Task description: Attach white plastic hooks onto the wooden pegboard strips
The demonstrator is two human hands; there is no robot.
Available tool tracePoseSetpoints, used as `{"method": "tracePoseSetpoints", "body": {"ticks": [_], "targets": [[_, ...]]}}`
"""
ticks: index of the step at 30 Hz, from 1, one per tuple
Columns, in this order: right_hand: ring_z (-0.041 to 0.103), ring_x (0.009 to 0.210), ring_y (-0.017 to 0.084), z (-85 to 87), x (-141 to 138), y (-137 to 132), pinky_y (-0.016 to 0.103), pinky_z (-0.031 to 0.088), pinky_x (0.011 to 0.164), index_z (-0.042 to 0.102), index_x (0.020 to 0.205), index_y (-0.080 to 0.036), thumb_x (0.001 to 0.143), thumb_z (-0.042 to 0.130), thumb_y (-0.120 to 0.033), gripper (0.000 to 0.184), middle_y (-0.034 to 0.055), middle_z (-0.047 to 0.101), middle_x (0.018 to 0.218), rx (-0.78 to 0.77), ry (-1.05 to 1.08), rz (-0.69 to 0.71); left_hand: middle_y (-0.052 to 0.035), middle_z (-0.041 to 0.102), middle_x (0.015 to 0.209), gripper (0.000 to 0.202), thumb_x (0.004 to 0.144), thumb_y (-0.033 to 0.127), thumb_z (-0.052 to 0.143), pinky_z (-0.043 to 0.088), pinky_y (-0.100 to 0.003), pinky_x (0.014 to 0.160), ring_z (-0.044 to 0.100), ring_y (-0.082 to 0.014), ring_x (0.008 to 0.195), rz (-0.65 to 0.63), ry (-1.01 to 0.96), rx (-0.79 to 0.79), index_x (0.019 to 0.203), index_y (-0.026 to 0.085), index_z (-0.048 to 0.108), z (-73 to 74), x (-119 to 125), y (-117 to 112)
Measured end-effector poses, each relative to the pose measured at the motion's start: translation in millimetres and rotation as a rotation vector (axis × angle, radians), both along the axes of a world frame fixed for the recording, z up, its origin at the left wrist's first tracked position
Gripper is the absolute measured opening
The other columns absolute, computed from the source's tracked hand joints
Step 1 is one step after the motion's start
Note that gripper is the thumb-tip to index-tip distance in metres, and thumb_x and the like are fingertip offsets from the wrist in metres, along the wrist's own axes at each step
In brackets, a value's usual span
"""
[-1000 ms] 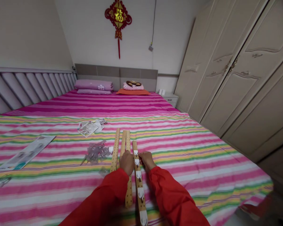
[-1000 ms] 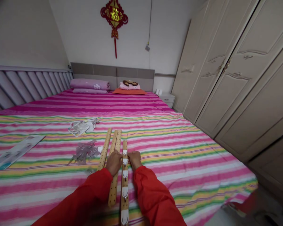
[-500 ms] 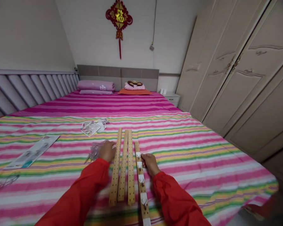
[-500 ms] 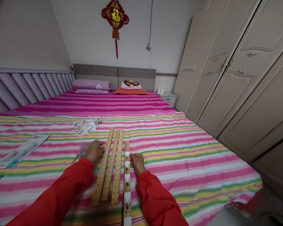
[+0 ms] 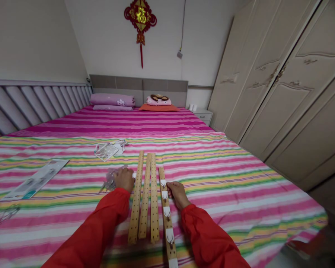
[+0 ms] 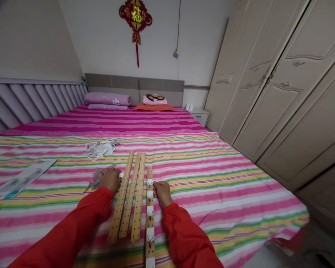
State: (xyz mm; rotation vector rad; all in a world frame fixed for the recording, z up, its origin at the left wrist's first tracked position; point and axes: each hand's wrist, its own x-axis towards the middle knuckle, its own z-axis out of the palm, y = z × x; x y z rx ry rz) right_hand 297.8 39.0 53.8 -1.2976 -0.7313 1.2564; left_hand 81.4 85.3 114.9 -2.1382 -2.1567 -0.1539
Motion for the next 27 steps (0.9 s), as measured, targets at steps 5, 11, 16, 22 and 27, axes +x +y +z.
{"method": "tracePoseSetpoints", "body": {"ticks": [5,11,16,22,27], "targets": [[0.039,0.03,0.007,1.2,0.2,-1.0,0.019,0.028,0.032,0.051,0.046,-0.017,0.065,0.063,-0.028,0.025,-0.0041,0.048,0.034,0.002,0.0,0.001,-0.0127,0.061,0.114,0.031,0.077,0.019,0.05,0.032,-0.045,0.088,0.045,-0.0317,0.115,-0.017,-0.016,-0.038,0.103,0.022,0.065,1.9,0.7,-0.7],[0.039,0.03,0.007,-0.8,0.2,0.4,0.019,0.028,0.032,0.051,0.045,-0.018,0.064,0.064,-0.028,0.025,-0.0042,0.049,0.035,0.002,0.001,0.002,-0.0111,0.057,0.117,0.03,0.075,0.016,0.051,0.031,-0.044,0.088,0.042,-0.0298,0.117,-0.016,-0.046,-0.09,0.1,0.024,0.066,3.2,1.0,2.2],[0.038,0.03,0.007,-1.2,0.3,0.2,0.019,0.028,0.032,0.051,0.045,-0.017,0.064,0.064,-0.027,0.024,-0.0045,0.048,0.034,0.007,0.011,0.009,-0.0103,0.06,0.113,0.021,0.073,0.017,0.054,0.032,-0.042,0.088,0.047,-0.0278,0.113,0.01,-0.104,-0.03,0.091,0.019,0.064,6.8,0.8,0.8],[0.041,0.032,0.007,1.8,4.2,-1.0,0.019,0.029,0.033,0.053,0.047,-0.016,0.061,0.064,-0.028,0.021,-0.0032,0.051,0.039,0.009,0.034,0.024,-0.0049,0.069,0.085,0.012,0.076,0.022,0.052,0.036,-0.041,0.087,0.058,-0.0249,0.096,-0.007,-0.289,0.03,0.073,0.02,0.063,18.1,-10.4,-6.0],[0.041,0.034,0.006,14.9,6.2,-4.8,0.018,0.026,0.033,0.059,0.056,-0.015,0.059,0.067,-0.031,0.019,-0.0028,0.056,0.046,0.043,0.032,0.015,-0.0018,0.066,0.076,0.015,0.068,0.028,0.06,0.046,-0.029,0.073,0.061,-0.0166,0.076,-0.114,-0.881,-0.006,0.078,0.018,0.061,25.4,-14.0,-7.1]]}}
